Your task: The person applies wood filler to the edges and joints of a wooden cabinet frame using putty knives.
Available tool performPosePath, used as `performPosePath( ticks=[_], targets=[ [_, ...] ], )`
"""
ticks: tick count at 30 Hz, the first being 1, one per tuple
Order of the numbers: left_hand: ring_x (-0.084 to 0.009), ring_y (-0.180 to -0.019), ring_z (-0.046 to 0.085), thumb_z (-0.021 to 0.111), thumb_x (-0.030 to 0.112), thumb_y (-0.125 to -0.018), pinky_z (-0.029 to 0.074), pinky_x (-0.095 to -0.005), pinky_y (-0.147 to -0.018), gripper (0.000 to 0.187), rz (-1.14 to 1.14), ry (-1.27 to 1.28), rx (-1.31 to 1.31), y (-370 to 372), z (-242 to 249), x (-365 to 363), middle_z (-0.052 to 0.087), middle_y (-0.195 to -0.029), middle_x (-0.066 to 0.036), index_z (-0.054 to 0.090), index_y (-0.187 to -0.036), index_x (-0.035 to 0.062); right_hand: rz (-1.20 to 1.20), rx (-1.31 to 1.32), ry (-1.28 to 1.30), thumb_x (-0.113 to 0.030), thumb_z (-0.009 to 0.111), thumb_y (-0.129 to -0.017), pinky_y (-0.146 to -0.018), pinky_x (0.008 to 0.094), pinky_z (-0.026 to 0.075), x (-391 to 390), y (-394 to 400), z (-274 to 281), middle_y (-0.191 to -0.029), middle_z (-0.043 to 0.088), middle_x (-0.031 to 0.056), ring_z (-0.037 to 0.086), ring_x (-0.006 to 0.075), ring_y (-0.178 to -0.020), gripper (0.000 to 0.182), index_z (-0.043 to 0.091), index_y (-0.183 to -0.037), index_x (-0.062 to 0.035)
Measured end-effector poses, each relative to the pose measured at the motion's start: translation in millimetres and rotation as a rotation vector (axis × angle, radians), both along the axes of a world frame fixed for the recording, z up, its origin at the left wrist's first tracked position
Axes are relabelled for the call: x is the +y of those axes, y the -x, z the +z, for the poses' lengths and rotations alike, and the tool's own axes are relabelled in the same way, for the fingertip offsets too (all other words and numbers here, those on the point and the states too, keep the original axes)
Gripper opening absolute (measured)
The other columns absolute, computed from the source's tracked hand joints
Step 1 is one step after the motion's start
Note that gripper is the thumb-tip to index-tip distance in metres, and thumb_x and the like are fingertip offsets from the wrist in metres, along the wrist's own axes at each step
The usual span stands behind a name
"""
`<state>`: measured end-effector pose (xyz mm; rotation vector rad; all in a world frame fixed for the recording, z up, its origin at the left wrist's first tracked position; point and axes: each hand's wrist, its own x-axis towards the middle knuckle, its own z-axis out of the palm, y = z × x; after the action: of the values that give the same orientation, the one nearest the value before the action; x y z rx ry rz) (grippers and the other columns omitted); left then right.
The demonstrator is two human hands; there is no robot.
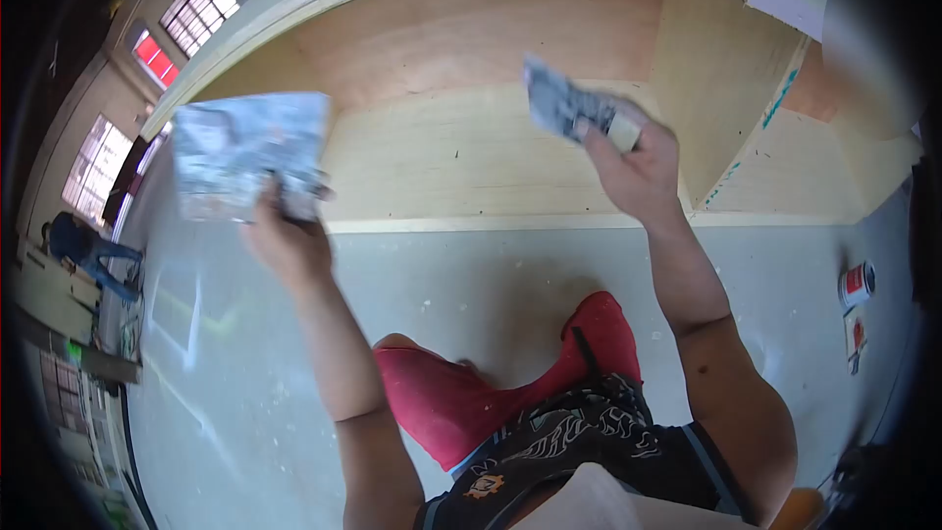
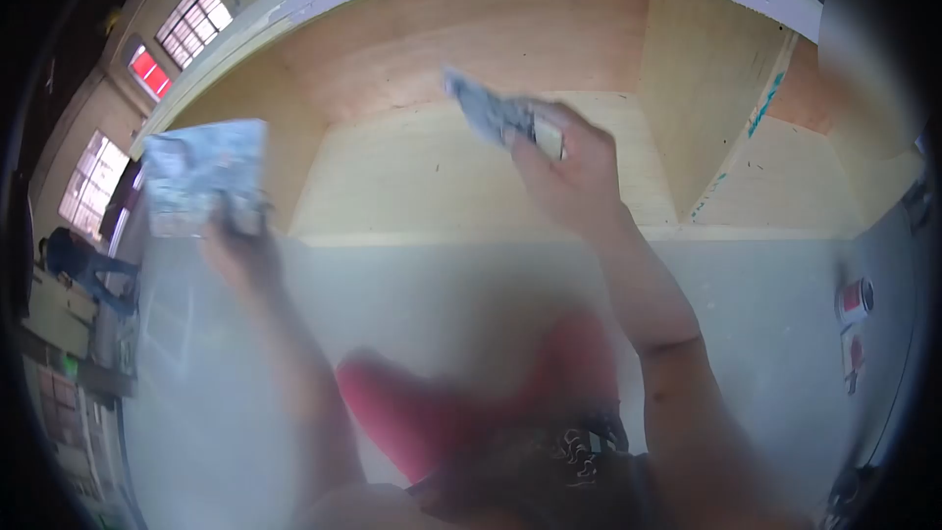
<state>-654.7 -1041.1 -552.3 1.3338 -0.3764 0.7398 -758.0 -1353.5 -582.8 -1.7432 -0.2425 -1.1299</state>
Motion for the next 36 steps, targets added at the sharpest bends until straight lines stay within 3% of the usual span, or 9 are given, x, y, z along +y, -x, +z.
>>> performPosePath(
  ticks=[1,3,8,15,20,24,27,29,36],
  targets=[
    [-0.0258,-0.091,0.054,0.048,0.014,-0.089,0.049,-0.0383,-0.077,0.027,0.06,-0.033,-0.034,-24,16,15,0.053,-0.107,-0.015,0.048,-0.111,-0.0029,-0.028,0.001,-0.001,0.004,0.057,-0.078,-0.072,0.0262,0.047,7,-8,10,-0.093,0.065,0.0122,0.06,0.0164,-0.08,0.025,0.061,-0.102,0.0015],
    [-0.024,-0.075,0.06,0.049,0.008,-0.086,0.054,-0.0382,-0.062,0.023,-0.418,0.307,-0.176,-61,65,34,0.057,-0.097,-0.015,0.048,-0.105,-0.005,-0.226,-0.279,0.057,0.007,0.06,-0.074,-0.071,0.027,0.047,23,-23,36,-0.092,0.066,0.0113,0.059,0.0187,-0.077,0.031,0.062,-0.105,-0.0001],
    [-0.0248,-0.087,0.06,0.047,0.013,-0.09,0.054,-0.0363,-0.076,0.028,-0.413,0.256,-0.271,-172,142,73,0.058,-0.101,-0.015,0.045,-0.111,-0.0061,-0.629,-0.592,0.379,0.009,0.06,-0.07,-0.071,0.0292,0.046,38,-69,55,-0.093,0.066,0.0102,0.057,0.0233,-0.076,0.037,0.062,-0.105,-0.0022],
    [-0.0282,-0.102,0.056,0.046,0.021,-0.091,0.039,-0.0403,-0.098,0.042,-0.529,0.26,-0.13,-207,139,111,0.058,-0.108,-0.019,0.041,-0.121,-0.0074,-0.861,-0.55,0.486,0.012,0.054,-0.061,-0.072,0.0312,0.046,50,-88,71,-0.092,0.065,0.0101,0.054,0.0263,-0.079,0.046,0.061,-0.105,-0.0026],
    [-0.0327,-0.119,0.042,0.048,0.023,-0.092,0.028,-0.0445,-0.105,0.056,-0.533,0.216,-0.197,-210,140,161,0.038,-0.134,-0.017,0.024,-0.135,-0.0035,-1.003,-0.564,0.536,0.011,0.054,-0.057,-0.069,0.0349,0.044,58,-102,73,-0.093,0.065,0.0084,0.053,0.0264,-0.081,0.05,0.061,-0.104,-0.0037],
    [-0.0282,-0.118,0.047,0.051,0.025,-0.09,0.029,-0.0416,-0.104,0.052,-0.547,0.219,-0.229,-228,129,197,0.049,-0.125,-0.018,0.035,-0.129,-0.0039,-1.181,-0.342,0.636,0.005,0.057,-0.055,-0.065,0.0365,0.039,70,-111,68,-0.098,0.065,0.0054,0.053,0.0245,-0.085,0.049,0.063,-0.102,-0.007],
    [-0.0292,-0.104,0.056,0.064,0.03,-0.082,0.044,-0.0374,-0.091,0.054,-0.324,0.089,-0.351,-268,113,238,0.056,-0.117,-0.016,0.046,-0.125,0.0017,-1.232,-0.248,0.68,0.003,0.057,-0.055,-0.064,0.0363,0.038,80,-106,67,-0.097,0.066,0.0036,0.052,0.0232,-0.087,0.048,0.063,-0.102,-0.0087],
    [-0.0252,-0.119,0.043,0.054,0.025,-0.088,0.03,-0.0419,-0.103,0.048,-0.187,0.075,-0.354,-284,102,259,0.045,-0.13,-0.013,0.041,-0.127,-0.0008,-1.24,-0.204,0.704,0.003,0.057,-0.056,-0.064,0.0361,0.038,77,-96,68,-0.096,0.066,0.003,0.052,0.0228,-0.087,0.048,0.064,-0.101,-0.0094],
    [-0.023,-0.125,0.035,0.057,0.028,-0.084,0.014,-0.0433,-0.11,0.047,-0.158,0.127,-0.424,-362,66,347,0.039,-0.136,-0.011,0.046,-0.124,0.0047,-1.196,-0.291,0.58,0.004,0.057,-0.056,-0.063,0.0356,0.038,73,-92,85,-0.086,0.065,0.0007,0.053,0.0217,-0.082,0.047,0.064,-0.1,-0.0107]
  ],
)
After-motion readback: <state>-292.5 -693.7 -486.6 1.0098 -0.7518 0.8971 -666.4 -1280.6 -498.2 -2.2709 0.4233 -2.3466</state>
